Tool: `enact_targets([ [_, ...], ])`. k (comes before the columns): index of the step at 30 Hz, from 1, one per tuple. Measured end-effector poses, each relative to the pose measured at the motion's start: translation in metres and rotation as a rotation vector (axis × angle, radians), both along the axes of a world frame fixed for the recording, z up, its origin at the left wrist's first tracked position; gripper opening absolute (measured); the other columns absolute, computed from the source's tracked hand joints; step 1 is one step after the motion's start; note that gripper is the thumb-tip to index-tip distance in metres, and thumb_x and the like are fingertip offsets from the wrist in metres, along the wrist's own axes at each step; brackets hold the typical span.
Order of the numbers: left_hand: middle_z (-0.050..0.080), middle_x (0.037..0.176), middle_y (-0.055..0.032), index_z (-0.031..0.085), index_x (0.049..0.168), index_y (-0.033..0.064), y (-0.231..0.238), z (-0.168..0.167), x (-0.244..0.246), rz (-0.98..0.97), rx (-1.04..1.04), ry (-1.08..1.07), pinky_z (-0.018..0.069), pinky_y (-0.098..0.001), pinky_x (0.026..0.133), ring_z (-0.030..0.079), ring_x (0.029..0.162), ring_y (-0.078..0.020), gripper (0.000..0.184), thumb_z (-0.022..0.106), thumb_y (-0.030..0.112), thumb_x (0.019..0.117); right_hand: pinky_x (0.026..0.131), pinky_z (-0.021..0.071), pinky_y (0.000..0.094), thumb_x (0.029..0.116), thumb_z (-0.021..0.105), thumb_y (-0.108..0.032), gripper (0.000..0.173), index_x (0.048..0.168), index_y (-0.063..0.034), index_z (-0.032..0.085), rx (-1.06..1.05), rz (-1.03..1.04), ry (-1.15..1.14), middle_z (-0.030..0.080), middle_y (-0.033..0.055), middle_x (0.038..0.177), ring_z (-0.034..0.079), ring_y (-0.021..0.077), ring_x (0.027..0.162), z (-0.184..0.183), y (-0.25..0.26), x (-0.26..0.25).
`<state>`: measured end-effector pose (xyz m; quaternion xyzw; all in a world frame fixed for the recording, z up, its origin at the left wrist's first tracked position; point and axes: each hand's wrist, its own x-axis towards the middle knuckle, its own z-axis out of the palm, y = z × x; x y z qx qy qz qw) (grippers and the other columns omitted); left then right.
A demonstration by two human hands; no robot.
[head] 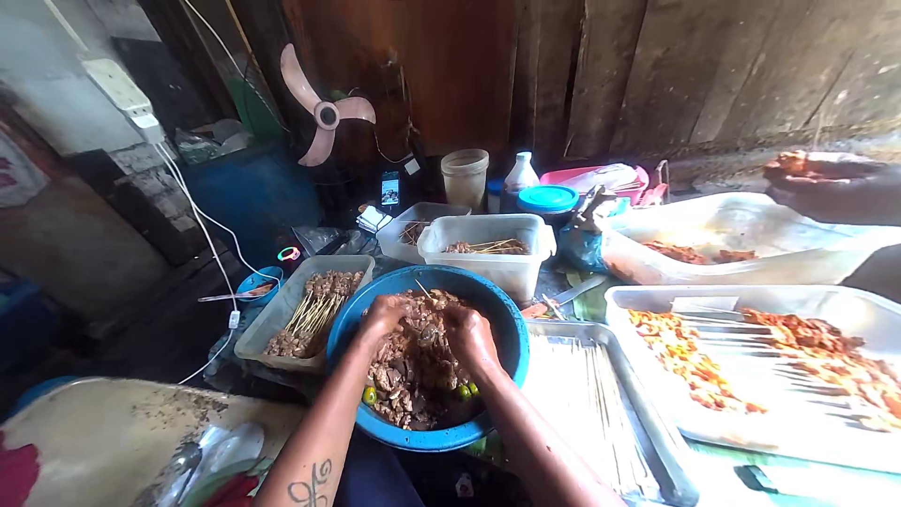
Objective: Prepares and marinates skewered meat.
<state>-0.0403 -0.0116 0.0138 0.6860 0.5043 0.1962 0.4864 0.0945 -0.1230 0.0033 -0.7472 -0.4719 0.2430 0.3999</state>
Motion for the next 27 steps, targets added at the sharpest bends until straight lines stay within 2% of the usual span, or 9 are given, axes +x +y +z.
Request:
enact_targets([
  [2,0.067,0.106,-0.0134,0.062,0.127,-0.0022,0.003,0.001,-0.005,0.123,-0.110,-0.183,0.0509,-0.0320,0.068,0.061,0.081,-0.0162,0.026,0.048,0.006,0.1074,0.088,0.0539,0.0582,0.1046,0.057,-0.010,0.021,0.112,-0.0042,0.075,0.000,0.013,0.000,0.074,0.0204,0.103,0.071,0.0381,0.098,0.001,-0.002,-0.001],
  [7,0.065,0.109,-0.0138,0.059,0.129,-0.0049,0.008,0.002,-0.013,0.161,-0.147,-0.337,0.0522,-0.0290,0.072,0.061,0.082,-0.0151,0.031,0.048,-0.011,0.1003,0.088,0.0542,0.0572,0.1041,0.057,-0.009,0.021,0.112,-0.0042,0.076,0.013,0.013,-0.004,0.074,0.0199,0.102,0.071,0.0375,0.098,0.001,-0.005,-0.003],
  [9,0.066,0.111,-0.0159,0.065,0.120,-0.0054,0.011,-0.002,-0.015,0.099,0.048,-0.157,0.0527,-0.0319,0.077,0.062,0.087,-0.0176,0.026,0.059,-0.010,0.0948,0.084,0.0540,0.0586,0.1032,0.058,-0.007,0.019,0.109,-0.0029,0.076,0.066,-0.006,-0.009,0.074,0.0208,0.099,0.071,0.0389,0.094,0.000,-0.008,-0.004],
  [11,0.068,0.118,-0.0220,0.070,0.117,-0.0035,0.008,0.002,-0.015,-0.064,0.268,0.179,0.0521,-0.0486,0.097,0.065,0.107,-0.0315,0.027,0.072,-0.001,0.0909,0.080,0.0536,0.0601,0.1025,0.059,-0.006,0.018,0.109,-0.0024,0.075,0.114,-0.040,-0.011,0.073,0.0214,0.096,0.070,0.0397,0.090,0.001,-0.011,-0.006],
  [13,0.064,0.125,-0.0239,0.074,0.115,0.0011,-0.006,0.010,-0.007,-0.227,0.355,0.408,0.0441,-0.0579,0.107,0.058,0.122,-0.0406,0.026,0.076,0.005,0.0893,0.079,0.0540,0.0597,0.1027,0.059,-0.007,0.019,0.110,-0.0030,0.075,0.136,-0.056,-0.019,0.073,0.0207,0.095,0.071,0.0391,0.089,0.000,-0.011,-0.006],
  [16,0.071,0.116,-0.0221,0.074,0.111,0.0004,-0.038,0.016,0.007,-0.410,0.370,0.549,0.0495,-0.0576,0.099,0.066,0.112,-0.0392,0.018,0.069,0.005,0.0951,0.080,0.0546,0.0598,0.1027,0.060,-0.008,0.018,0.110,-0.0017,0.075,0.160,-0.033,-0.025,0.073,0.0212,0.096,0.071,0.0395,0.090,-0.003,-0.011,-0.005],
  [19,0.066,0.126,-0.0235,0.068,0.125,0.0012,-0.045,0.013,0.016,-0.471,0.374,0.753,0.0470,-0.0585,0.105,0.062,0.122,-0.0413,0.027,0.061,0.004,0.0995,0.080,0.0541,0.0593,0.1030,0.059,-0.008,0.018,0.109,-0.0014,0.075,0.156,-0.023,-0.033,0.073,0.0213,0.097,0.071,0.0389,0.090,-0.004,-0.011,-0.006],
  [23,0.067,0.123,-0.0237,0.071,0.119,-0.0025,0.001,0.000,0.004,-0.334,0.306,0.476,0.0469,-0.0570,0.105,0.063,0.119,-0.0376,0.024,0.060,0.010,0.1010,0.079,0.0539,0.0595,0.1037,0.059,-0.010,0.018,0.107,-0.0035,0.076,0.130,-0.051,-0.031,0.073,0.0203,0.095,0.071,0.0381,0.089,-0.003,-0.008,-0.004],
  [27,0.066,0.104,-0.0164,0.065,0.112,-0.0095,0.011,-0.003,-0.010,0.017,-0.023,-0.137,0.0550,-0.0340,0.082,0.063,0.086,-0.0177,0.016,0.061,0.000,0.0997,0.081,0.0541,0.0580,0.1038,0.059,-0.011,0.018,0.108,-0.0040,0.076,0.073,-0.025,-0.028,0.073,0.0195,0.095,0.071,0.0373,0.090,-0.001,-0.004,-0.003],
])
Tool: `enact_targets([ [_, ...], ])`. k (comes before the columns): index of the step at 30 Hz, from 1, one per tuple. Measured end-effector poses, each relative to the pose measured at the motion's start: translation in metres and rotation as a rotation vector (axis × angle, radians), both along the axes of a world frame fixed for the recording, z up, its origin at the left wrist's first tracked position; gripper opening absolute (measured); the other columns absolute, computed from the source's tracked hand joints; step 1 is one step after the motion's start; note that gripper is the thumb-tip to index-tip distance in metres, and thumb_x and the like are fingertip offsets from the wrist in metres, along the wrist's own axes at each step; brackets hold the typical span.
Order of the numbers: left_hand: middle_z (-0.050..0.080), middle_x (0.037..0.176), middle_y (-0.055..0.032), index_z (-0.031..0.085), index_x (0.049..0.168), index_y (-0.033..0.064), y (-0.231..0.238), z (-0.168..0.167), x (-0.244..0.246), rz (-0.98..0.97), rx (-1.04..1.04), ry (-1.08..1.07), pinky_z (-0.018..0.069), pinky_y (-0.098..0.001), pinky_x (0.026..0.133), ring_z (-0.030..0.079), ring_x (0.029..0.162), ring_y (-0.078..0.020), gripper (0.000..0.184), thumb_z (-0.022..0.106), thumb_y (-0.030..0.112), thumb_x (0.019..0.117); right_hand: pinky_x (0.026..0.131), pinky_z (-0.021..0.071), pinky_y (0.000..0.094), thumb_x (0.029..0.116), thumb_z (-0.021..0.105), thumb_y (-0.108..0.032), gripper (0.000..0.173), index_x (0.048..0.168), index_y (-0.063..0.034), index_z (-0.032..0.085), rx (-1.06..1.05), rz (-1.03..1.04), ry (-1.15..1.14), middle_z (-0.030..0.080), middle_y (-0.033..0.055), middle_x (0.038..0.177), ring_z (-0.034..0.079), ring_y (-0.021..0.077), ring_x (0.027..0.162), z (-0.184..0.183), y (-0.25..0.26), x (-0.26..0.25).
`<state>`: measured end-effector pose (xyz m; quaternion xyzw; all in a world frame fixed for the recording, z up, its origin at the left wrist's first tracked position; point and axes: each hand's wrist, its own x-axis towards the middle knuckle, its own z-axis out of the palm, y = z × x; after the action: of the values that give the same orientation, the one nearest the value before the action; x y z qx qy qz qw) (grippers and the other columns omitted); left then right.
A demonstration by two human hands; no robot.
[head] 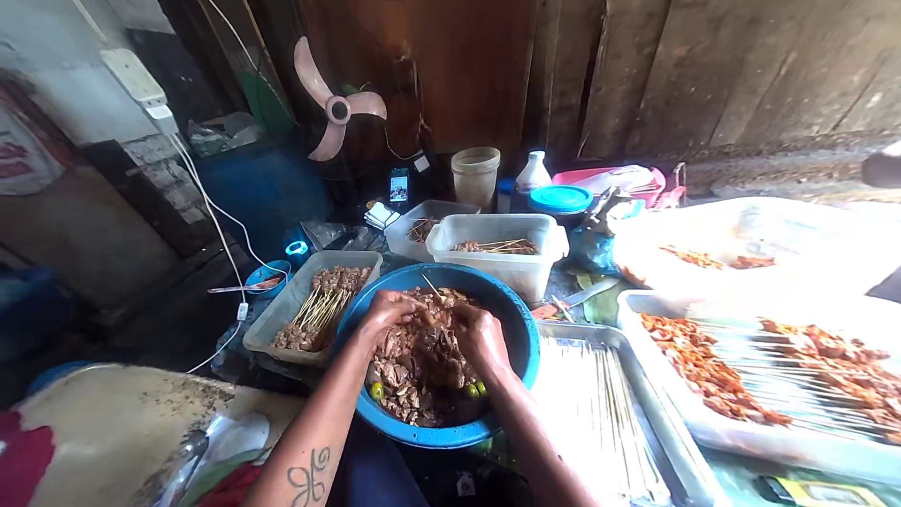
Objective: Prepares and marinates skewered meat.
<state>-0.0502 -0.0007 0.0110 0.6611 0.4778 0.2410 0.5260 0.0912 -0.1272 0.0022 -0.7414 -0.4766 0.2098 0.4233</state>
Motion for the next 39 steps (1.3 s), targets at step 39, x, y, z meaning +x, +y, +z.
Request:
enact_targets([
  [39,0.064,0.101,-0.0090,0.059,0.126,-0.0021,-0.003,0.006,-0.029,0.223,-0.146,-0.360,0.0518,-0.0278,0.071,0.061,0.081,-0.0141,0.026,0.051,-0.006,0.1015,0.095,0.0535,0.0515,0.1053,0.053,-0.015,0.026,0.118,-0.0095,0.075,-0.185,0.169,-0.026,0.075,0.0155,0.108,0.071,0.0317,0.105,0.011,-0.004,-0.015],
])
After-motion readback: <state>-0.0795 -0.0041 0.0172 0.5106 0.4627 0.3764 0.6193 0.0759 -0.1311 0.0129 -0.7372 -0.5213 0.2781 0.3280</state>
